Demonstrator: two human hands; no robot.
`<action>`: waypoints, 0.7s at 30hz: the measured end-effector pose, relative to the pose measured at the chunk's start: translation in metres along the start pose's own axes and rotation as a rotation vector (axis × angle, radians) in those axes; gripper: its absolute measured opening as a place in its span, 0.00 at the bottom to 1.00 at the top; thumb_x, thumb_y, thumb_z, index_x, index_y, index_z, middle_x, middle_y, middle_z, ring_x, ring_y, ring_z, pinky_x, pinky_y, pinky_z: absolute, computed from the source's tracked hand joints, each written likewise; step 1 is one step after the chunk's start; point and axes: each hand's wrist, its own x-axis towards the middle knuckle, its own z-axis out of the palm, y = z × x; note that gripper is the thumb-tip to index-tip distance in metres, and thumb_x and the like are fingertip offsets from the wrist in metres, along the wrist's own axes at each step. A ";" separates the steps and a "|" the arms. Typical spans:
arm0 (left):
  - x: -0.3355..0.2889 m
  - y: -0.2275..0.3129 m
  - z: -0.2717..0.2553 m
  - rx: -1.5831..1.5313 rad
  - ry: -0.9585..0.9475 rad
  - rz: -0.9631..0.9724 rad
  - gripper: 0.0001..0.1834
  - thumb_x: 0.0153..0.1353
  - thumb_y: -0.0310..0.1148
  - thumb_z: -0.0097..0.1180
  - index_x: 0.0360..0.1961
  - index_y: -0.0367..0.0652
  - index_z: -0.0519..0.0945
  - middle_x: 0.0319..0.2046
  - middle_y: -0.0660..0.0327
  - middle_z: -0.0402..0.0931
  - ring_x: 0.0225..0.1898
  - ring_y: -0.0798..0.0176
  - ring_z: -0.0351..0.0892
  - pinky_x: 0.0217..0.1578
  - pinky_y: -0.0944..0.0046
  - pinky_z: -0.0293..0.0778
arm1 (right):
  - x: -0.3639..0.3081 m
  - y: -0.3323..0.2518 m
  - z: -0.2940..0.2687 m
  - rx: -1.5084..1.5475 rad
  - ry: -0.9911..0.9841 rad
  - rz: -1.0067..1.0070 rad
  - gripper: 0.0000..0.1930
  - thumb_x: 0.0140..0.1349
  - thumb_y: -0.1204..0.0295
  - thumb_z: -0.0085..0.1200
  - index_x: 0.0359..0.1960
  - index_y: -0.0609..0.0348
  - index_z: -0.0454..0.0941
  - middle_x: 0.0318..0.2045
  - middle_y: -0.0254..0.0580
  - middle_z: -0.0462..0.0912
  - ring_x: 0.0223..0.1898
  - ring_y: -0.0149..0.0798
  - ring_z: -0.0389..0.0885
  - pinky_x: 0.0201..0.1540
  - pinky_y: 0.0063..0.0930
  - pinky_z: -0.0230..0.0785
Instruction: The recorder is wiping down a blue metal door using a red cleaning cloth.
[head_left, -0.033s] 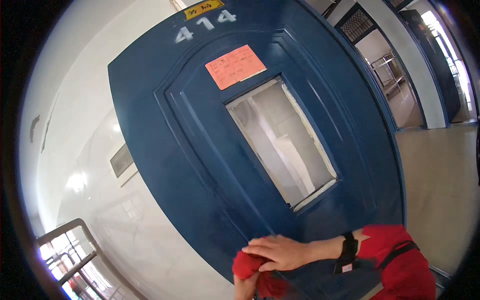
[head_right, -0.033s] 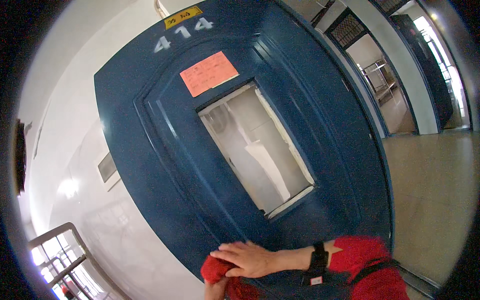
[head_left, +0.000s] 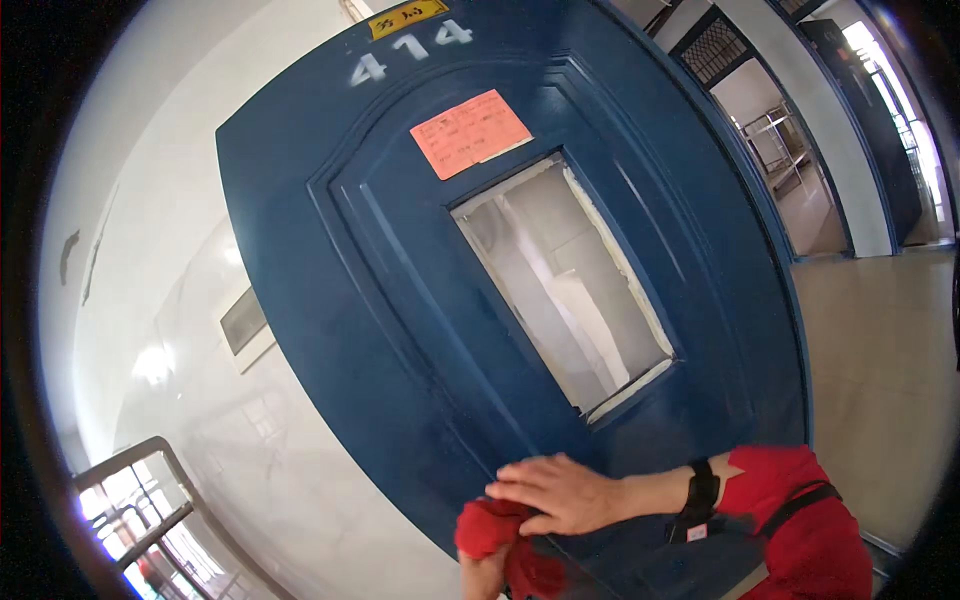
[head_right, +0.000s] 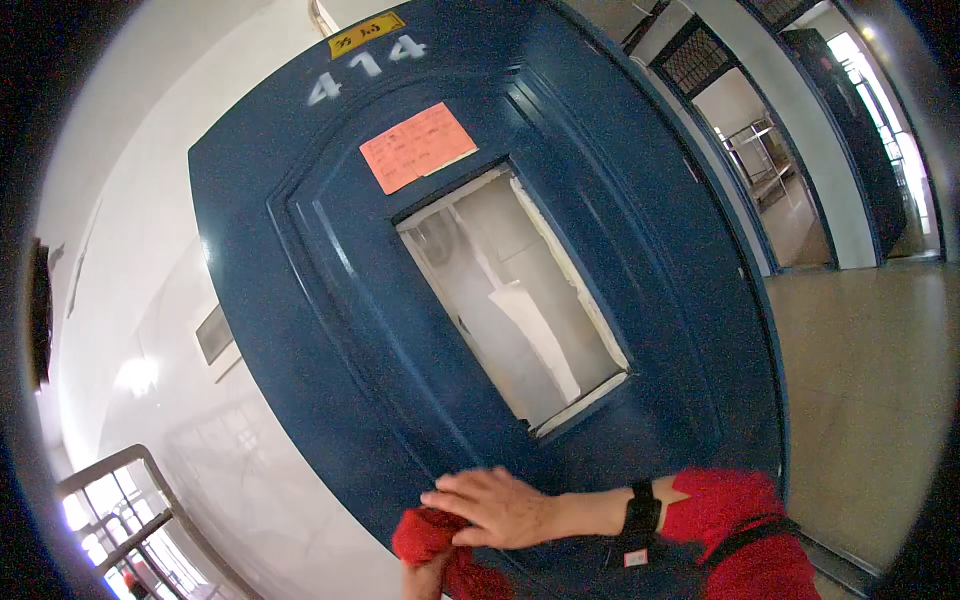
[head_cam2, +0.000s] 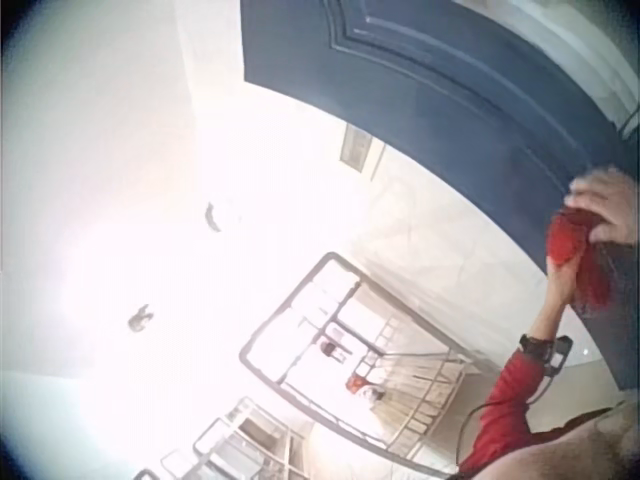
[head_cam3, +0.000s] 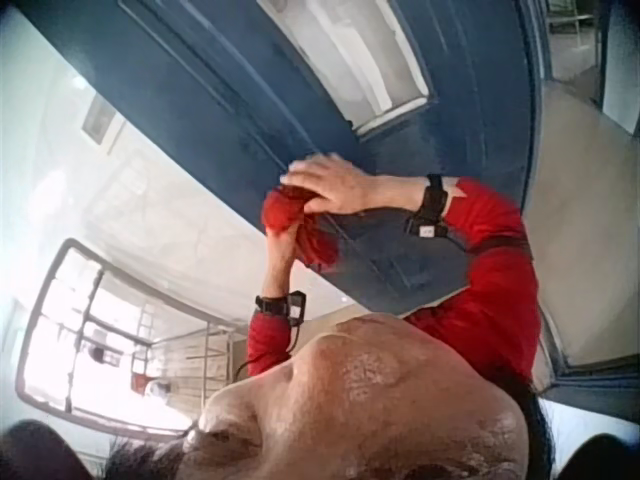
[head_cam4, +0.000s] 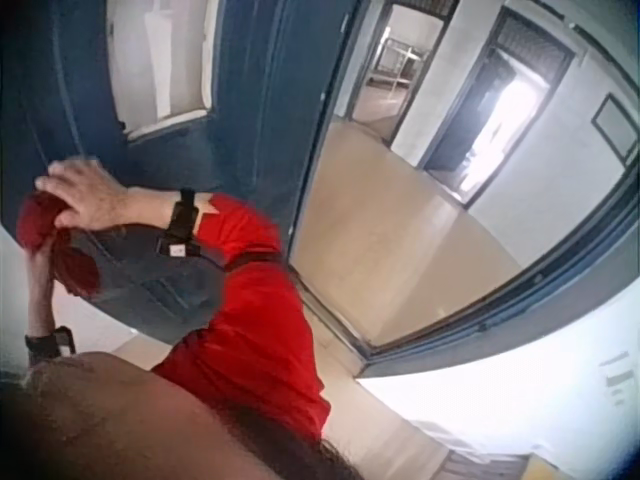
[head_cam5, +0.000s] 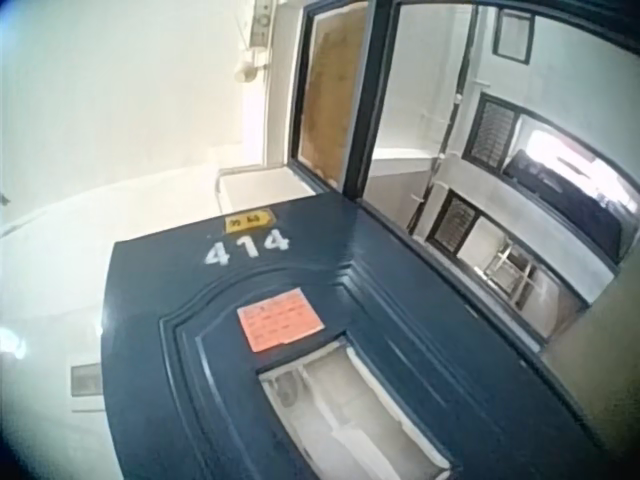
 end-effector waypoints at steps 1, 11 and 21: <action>0.007 -0.014 -0.016 0.087 0.021 0.100 0.10 0.56 0.29 0.56 0.39 0.40 0.78 0.39 0.60 0.76 0.45 0.57 0.72 0.48 0.60 0.69 | 0.003 0.007 -0.010 -0.134 0.117 -0.057 0.31 0.54 0.59 0.56 0.59 0.51 0.61 0.56 0.46 0.63 0.57 0.48 0.62 0.52 0.43 0.57; 0.030 0.075 -0.015 0.078 0.226 0.090 0.20 0.54 0.22 0.57 0.48 0.43 0.69 0.40 0.62 0.72 0.44 0.65 0.72 0.45 0.63 0.70 | 0.025 0.080 -0.011 -0.583 0.321 -0.116 0.28 0.49 0.58 0.60 0.54 0.47 0.68 0.59 0.45 0.61 0.61 0.47 0.55 0.57 0.45 0.53; 0.080 0.104 -0.042 0.469 0.385 0.424 0.14 0.52 0.32 0.59 0.39 0.42 0.73 0.34 0.62 0.73 0.38 0.64 0.72 0.42 0.63 0.68 | 0.020 0.105 0.001 -0.686 0.306 -0.157 0.28 0.52 0.53 0.55 0.56 0.45 0.67 0.62 0.41 0.59 0.64 0.45 0.52 0.63 0.44 0.44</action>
